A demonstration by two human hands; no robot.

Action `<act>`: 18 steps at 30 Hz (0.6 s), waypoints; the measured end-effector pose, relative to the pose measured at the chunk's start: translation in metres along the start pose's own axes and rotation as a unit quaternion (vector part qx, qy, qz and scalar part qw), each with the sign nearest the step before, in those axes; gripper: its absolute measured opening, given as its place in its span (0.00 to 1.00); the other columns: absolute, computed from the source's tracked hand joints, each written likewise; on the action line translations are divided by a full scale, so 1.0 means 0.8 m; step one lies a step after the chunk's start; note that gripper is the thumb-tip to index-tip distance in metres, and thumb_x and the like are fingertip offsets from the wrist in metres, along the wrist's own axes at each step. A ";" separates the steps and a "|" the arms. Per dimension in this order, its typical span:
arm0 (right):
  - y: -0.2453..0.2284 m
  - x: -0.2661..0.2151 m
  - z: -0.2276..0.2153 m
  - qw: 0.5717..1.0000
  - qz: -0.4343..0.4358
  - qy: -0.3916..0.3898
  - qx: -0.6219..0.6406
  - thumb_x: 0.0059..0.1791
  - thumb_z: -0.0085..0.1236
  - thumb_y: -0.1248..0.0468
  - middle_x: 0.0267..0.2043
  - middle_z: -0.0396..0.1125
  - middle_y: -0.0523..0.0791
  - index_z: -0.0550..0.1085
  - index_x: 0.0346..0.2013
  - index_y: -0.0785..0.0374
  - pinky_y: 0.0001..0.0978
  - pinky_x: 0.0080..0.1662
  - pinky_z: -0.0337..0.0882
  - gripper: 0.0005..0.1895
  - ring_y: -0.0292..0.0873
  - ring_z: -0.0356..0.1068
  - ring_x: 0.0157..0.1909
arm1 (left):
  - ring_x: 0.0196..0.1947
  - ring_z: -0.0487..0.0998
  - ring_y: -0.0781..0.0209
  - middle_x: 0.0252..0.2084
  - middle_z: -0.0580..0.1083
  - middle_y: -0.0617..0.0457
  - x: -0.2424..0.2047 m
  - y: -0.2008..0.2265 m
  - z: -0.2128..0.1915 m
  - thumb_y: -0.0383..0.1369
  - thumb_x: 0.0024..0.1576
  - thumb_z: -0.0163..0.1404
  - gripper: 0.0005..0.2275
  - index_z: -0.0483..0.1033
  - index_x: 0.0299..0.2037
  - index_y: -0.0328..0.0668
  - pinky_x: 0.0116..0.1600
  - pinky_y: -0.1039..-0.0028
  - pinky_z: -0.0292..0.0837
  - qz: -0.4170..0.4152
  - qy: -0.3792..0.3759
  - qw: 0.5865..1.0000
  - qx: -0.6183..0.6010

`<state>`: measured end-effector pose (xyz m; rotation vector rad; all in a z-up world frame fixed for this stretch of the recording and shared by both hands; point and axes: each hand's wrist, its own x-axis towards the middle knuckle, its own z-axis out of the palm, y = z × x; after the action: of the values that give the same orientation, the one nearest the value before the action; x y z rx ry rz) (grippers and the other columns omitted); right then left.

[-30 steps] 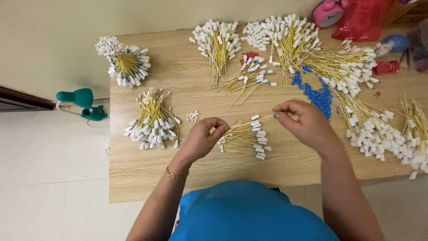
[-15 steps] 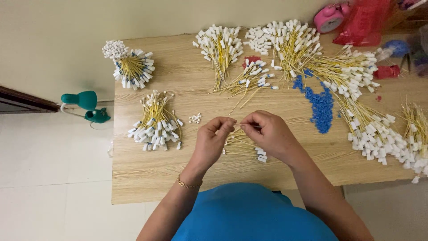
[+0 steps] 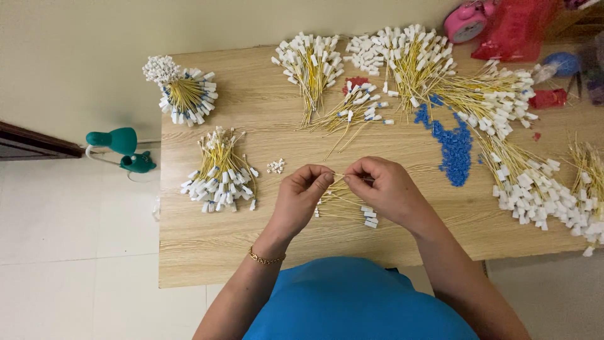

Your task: Assembling small electrical components by sliding white tubes onto thin wire leads.

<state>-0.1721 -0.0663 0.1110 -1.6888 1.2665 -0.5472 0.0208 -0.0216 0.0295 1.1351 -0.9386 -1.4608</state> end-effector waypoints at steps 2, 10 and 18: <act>0.005 0.001 0.000 1.000 0.003 -0.009 0.018 0.49 0.61 0.63 0.30 0.74 0.41 0.78 0.36 0.64 0.27 0.34 0.72 0.07 0.32 0.71 0.31 | 0.39 0.73 0.74 0.38 0.77 0.58 -0.001 0.001 0.001 0.29 0.64 0.53 0.06 0.79 0.44 0.32 0.44 0.82 0.71 -0.001 0.001 1.000 -0.002; 0.000 0.000 0.008 0.998 0.034 -0.019 0.048 0.50 0.60 0.63 0.30 0.74 0.42 0.79 0.38 0.64 0.27 0.33 0.70 0.07 0.31 0.69 0.30 | 0.37 0.73 0.75 0.36 0.77 0.59 -0.005 0.006 0.009 0.31 0.64 0.53 0.06 0.78 0.41 0.34 0.43 0.82 0.71 0.024 0.027 0.998 0.061; 0.020 0.008 0.017 0.998 -0.037 0.024 0.039 0.50 0.60 0.63 0.30 0.72 0.39 0.78 0.37 0.64 0.23 0.33 0.71 0.07 0.29 0.70 0.31 | 0.40 0.75 0.71 0.37 0.77 0.56 0.000 -0.014 0.011 0.31 0.64 0.51 0.07 0.78 0.43 0.34 0.48 0.78 0.73 -0.018 0.033 0.998 -0.057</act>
<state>-0.1669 -0.0671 0.0899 -1.6699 1.2053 -0.6770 0.0097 -0.0199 0.0211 1.1145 -0.7823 -1.4783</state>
